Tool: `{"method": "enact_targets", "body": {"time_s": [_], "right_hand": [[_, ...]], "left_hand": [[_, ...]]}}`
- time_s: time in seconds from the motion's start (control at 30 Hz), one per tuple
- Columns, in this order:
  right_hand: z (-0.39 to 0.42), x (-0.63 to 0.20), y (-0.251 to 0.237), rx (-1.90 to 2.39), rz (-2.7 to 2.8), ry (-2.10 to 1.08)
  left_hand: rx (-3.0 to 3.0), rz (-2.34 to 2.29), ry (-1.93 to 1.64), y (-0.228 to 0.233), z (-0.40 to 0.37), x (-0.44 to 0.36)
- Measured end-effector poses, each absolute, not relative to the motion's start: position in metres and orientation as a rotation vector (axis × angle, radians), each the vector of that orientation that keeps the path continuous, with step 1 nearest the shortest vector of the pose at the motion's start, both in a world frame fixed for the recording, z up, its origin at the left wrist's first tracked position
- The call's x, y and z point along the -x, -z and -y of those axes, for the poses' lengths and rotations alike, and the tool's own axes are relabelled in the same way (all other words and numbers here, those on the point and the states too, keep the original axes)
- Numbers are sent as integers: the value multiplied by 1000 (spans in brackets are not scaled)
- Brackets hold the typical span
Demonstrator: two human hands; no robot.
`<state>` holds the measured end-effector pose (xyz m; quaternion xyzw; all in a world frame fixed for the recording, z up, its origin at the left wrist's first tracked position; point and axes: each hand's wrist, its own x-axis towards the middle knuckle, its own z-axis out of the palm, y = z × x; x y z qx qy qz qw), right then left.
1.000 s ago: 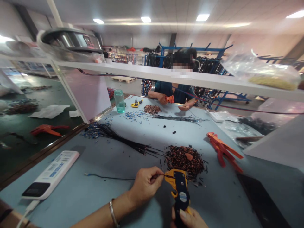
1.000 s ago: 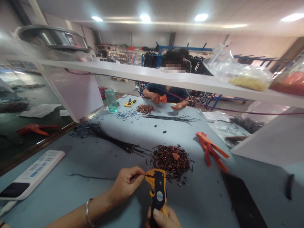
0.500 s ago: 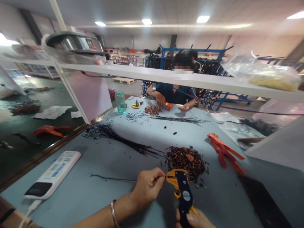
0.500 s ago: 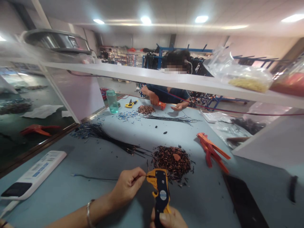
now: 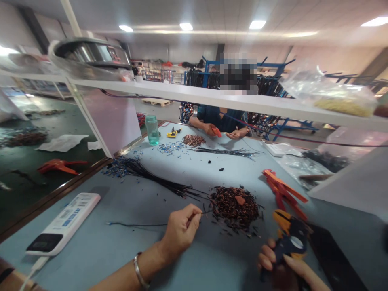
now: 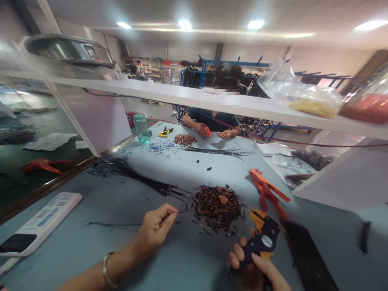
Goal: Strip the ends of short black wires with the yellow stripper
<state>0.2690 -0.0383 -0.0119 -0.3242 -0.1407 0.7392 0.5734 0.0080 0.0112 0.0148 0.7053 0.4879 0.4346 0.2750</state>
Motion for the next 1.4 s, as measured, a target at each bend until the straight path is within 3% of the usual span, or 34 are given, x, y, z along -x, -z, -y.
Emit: {"method": "enact_targets", "body": {"time_s": [0.37, 1.4], "right_hand": [[55, -208, 17, 708, 555, -2105], [63, -205, 16, 766, 630, -2165]], "left_hand": [[-1813, -1362, -1158, -16, -16, -8], [-1944, -1147, -992, -14, -14, -10]]}}
